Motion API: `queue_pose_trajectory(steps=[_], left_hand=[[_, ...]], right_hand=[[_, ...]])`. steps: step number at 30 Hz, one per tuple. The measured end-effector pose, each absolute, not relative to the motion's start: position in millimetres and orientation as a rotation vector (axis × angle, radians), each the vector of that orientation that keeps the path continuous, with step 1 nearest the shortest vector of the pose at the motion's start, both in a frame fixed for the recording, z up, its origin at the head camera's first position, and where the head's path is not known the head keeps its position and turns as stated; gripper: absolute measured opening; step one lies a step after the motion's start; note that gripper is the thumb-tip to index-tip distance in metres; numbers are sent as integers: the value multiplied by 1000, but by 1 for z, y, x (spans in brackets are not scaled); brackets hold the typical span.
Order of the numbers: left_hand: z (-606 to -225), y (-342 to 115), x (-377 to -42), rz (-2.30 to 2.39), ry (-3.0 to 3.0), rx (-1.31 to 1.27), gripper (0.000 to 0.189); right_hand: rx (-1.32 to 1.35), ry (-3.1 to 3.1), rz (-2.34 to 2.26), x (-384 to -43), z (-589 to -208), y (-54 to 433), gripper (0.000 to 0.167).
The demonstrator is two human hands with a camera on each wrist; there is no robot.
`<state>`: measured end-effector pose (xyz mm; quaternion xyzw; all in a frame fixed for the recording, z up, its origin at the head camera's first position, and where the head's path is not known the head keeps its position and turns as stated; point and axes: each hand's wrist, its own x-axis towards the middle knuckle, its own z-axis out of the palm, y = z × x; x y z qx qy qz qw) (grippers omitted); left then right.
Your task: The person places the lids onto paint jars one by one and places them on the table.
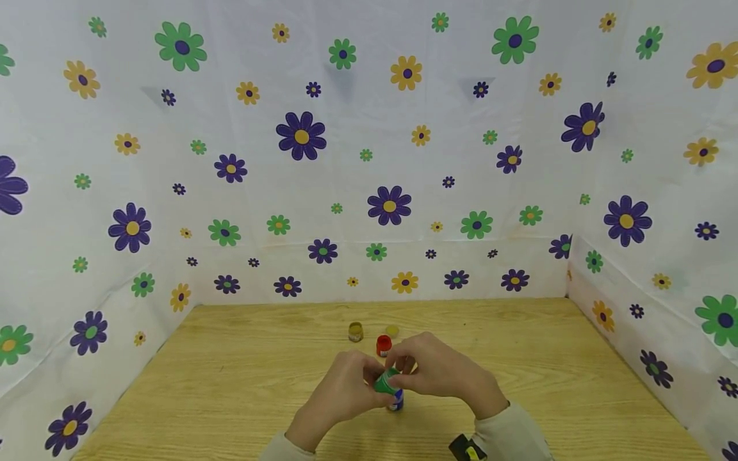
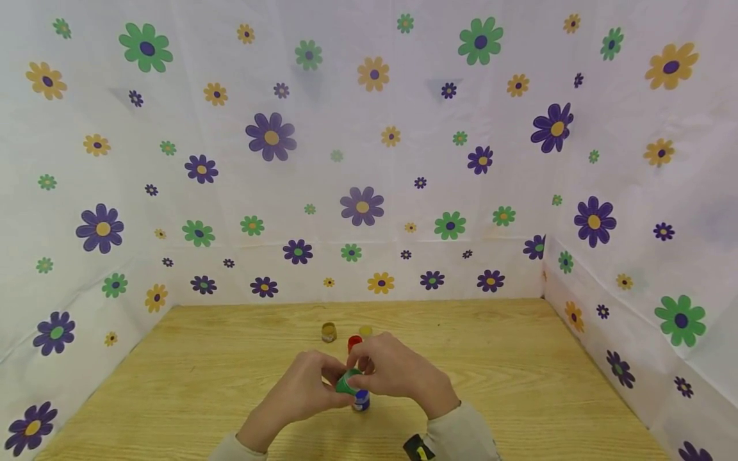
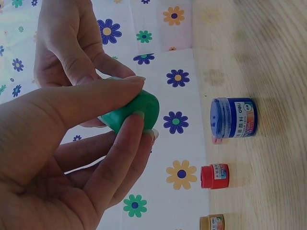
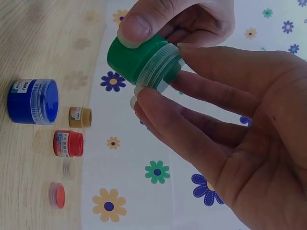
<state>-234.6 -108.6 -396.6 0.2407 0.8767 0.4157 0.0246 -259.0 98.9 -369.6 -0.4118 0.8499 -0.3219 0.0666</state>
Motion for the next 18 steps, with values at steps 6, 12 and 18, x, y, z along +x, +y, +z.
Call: queue_pose_trajectory(steps=[6, 12, 18], left_hand=[[-395, -110, -235, 1283, 2716, 768, 16], [-395, -112, -236, 1282, 2726, 744, 19], [-395, -113, -236, 1276, 2732, 729, 19]], right_hand=[[-1227, 2573, -949, -259, -368, 99, 20], [-1203, 2564, -1008, -259, -368, 99, 25], [-1277, 2517, -1051, -259, -370, 98, 24]])
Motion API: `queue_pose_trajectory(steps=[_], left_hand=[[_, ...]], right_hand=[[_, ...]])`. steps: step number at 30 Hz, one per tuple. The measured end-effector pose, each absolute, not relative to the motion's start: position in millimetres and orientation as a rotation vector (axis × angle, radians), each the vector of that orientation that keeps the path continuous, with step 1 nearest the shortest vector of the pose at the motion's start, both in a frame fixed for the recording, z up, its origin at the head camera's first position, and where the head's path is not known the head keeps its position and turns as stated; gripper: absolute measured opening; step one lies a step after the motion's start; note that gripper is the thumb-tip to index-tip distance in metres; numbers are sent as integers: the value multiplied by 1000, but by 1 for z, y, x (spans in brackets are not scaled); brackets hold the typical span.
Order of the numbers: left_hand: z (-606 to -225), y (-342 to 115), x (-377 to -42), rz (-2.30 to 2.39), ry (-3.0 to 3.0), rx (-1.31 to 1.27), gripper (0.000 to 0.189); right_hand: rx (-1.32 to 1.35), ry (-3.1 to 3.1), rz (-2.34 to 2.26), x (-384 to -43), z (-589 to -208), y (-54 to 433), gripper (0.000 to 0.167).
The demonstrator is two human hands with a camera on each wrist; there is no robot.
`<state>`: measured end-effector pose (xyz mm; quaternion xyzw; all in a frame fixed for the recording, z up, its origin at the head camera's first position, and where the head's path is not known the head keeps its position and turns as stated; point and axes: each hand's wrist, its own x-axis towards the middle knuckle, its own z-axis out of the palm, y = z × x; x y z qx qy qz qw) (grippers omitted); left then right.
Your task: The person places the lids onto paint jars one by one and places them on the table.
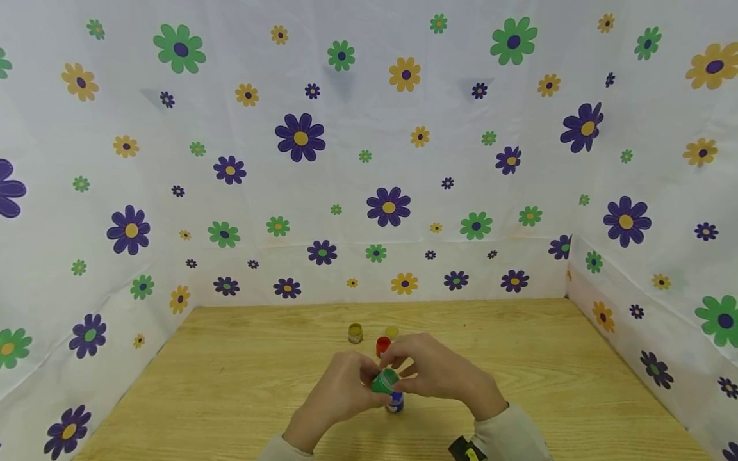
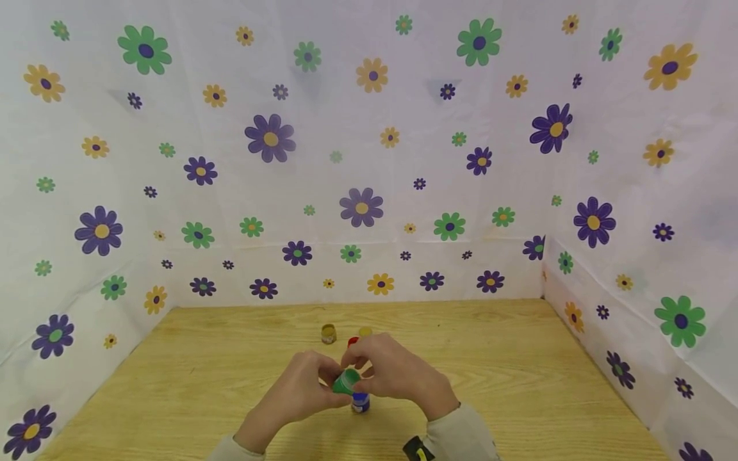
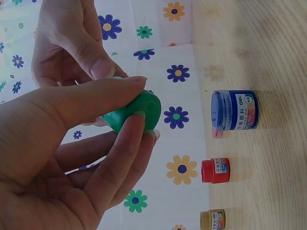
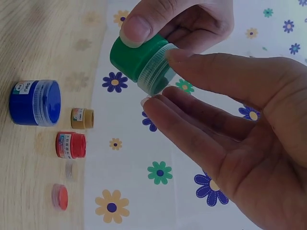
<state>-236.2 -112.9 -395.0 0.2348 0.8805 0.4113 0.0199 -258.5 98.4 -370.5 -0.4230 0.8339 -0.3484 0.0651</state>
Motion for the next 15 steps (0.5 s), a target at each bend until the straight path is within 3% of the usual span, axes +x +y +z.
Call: queue_pose_trajectory(steps=[15], left_hand=[[-395, -113, -235, 1299, 2716, 740, 15]], right_hand=[[-1302, 2526, -1023, -262, -374, 98, 12]])
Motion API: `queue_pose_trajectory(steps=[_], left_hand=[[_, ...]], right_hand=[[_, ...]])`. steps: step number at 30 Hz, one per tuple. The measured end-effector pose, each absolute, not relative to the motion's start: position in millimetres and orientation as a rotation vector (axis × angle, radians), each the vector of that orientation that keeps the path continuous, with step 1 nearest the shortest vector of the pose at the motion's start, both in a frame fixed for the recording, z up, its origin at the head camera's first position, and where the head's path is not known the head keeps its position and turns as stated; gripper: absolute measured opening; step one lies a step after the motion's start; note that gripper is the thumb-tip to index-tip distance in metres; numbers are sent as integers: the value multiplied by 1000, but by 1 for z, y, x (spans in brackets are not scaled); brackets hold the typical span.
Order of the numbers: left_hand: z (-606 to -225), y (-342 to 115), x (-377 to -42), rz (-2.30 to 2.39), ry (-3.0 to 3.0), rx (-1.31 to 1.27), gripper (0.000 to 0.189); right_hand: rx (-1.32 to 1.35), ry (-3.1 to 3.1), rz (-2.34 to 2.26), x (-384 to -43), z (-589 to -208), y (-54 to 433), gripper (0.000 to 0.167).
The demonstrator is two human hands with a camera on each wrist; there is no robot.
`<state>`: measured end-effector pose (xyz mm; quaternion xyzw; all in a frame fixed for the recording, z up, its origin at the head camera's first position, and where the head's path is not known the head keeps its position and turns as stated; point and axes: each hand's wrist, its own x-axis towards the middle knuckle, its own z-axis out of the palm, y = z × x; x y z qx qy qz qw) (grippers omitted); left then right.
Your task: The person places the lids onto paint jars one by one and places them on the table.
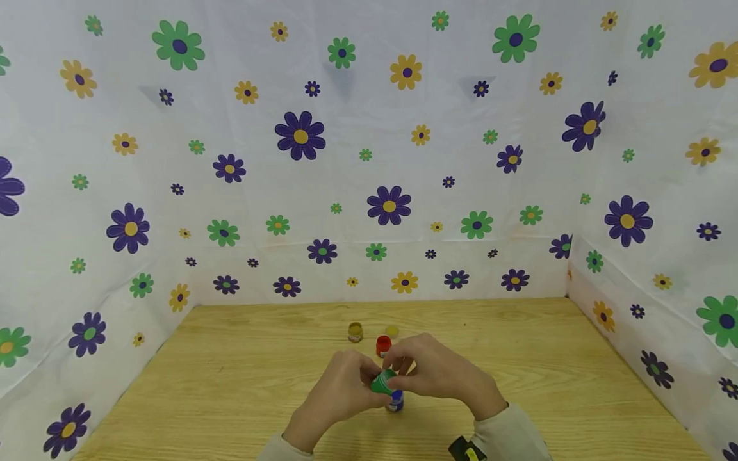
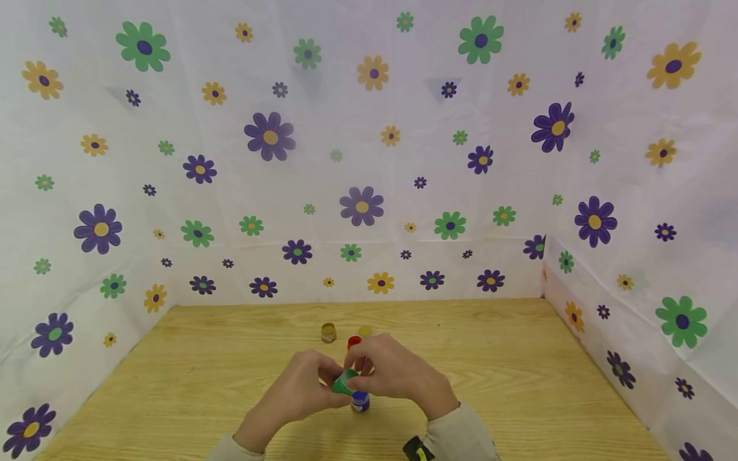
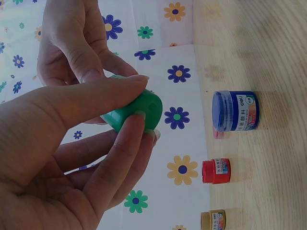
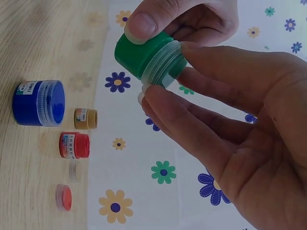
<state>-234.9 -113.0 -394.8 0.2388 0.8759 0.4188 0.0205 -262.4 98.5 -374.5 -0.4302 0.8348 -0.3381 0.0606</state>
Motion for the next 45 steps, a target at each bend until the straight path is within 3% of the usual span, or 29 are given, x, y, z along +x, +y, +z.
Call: queue_pose_trajectory(steps=[16, 25, 45], left_hand=[[-396, -113, -237, 1299, 2718, 733, 17], [-392, -114, -235, 1300, 2729, 743, 16], [-394, -112, -235, 1292, 2727, 746, 15]], right_hand=[[-1270, 2543, -1000, -262, -374, 98, 11], [-1240, 2507, -1046, -260, -369, 99, 25], [-1283, 2483, -1033, -258, -370, 98, 13]])
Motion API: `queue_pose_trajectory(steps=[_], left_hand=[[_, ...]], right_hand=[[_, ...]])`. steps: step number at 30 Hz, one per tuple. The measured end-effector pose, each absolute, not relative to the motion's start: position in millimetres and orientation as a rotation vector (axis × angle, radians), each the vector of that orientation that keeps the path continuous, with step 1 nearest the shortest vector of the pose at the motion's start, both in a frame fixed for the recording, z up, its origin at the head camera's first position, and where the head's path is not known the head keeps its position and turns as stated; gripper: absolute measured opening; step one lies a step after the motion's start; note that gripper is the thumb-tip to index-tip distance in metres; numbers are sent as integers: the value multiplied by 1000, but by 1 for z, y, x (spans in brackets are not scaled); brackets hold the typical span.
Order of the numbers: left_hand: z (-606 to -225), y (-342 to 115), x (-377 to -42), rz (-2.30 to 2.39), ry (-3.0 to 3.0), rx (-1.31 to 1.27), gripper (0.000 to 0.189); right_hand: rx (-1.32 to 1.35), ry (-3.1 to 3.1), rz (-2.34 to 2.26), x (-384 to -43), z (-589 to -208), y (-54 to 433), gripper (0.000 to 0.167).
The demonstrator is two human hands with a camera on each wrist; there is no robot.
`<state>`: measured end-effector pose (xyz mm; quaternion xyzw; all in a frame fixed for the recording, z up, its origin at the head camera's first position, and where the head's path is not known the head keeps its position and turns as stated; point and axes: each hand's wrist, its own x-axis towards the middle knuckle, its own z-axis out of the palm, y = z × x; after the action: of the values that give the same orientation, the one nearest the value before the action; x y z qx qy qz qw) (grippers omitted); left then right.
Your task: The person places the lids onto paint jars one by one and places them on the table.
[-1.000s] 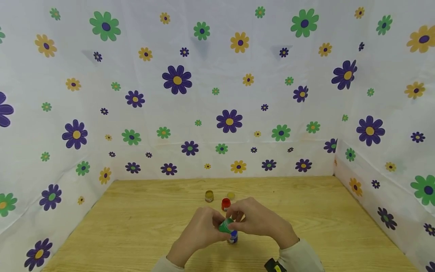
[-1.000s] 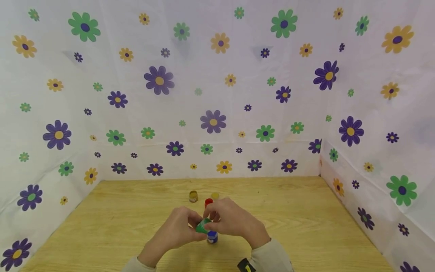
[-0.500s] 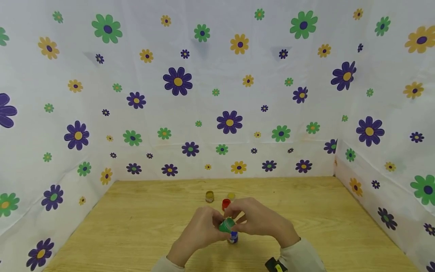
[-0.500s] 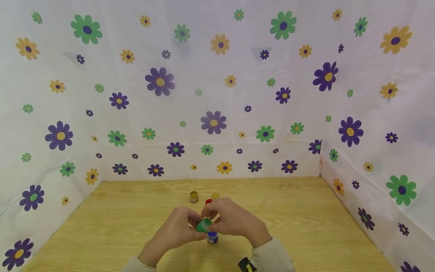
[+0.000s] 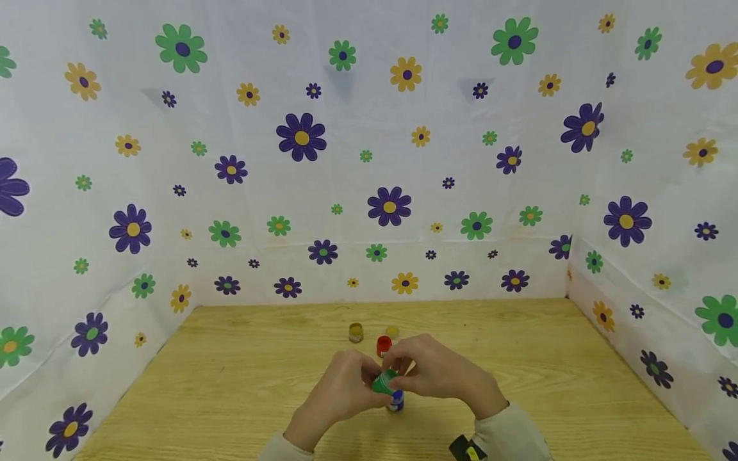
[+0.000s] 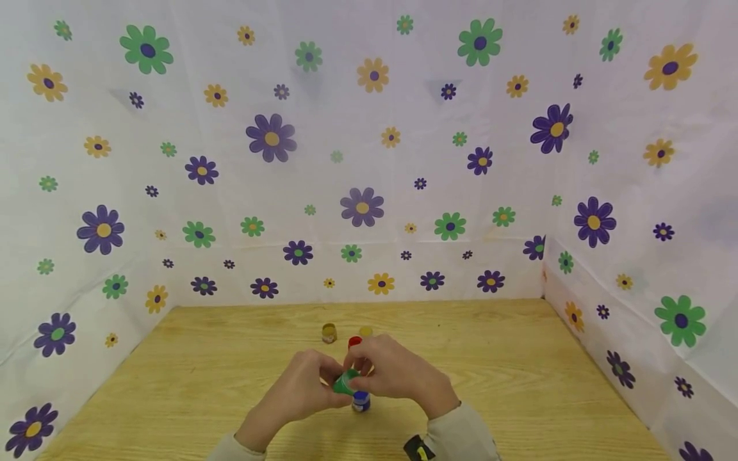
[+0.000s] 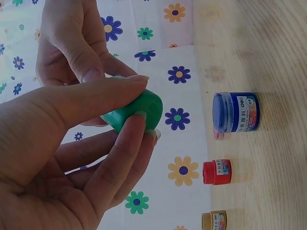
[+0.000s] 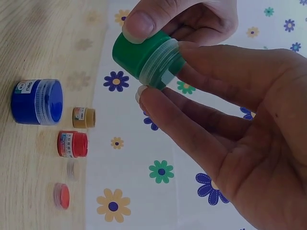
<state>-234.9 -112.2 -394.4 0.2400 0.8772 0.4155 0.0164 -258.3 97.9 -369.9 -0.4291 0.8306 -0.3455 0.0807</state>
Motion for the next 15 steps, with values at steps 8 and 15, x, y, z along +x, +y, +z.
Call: queue_pose_trajectory(steps=[8, 15], left_hand=[[-394, -112, -234, 1307, 2722, 777, 16], [-394, -112, -234, 1310, 2718, 758, 17]], right_hand=[[-1274, 2530, -975, -260, -372, 98, 12], [-1241, 2525, -996, -259, -370, 100, 21]])
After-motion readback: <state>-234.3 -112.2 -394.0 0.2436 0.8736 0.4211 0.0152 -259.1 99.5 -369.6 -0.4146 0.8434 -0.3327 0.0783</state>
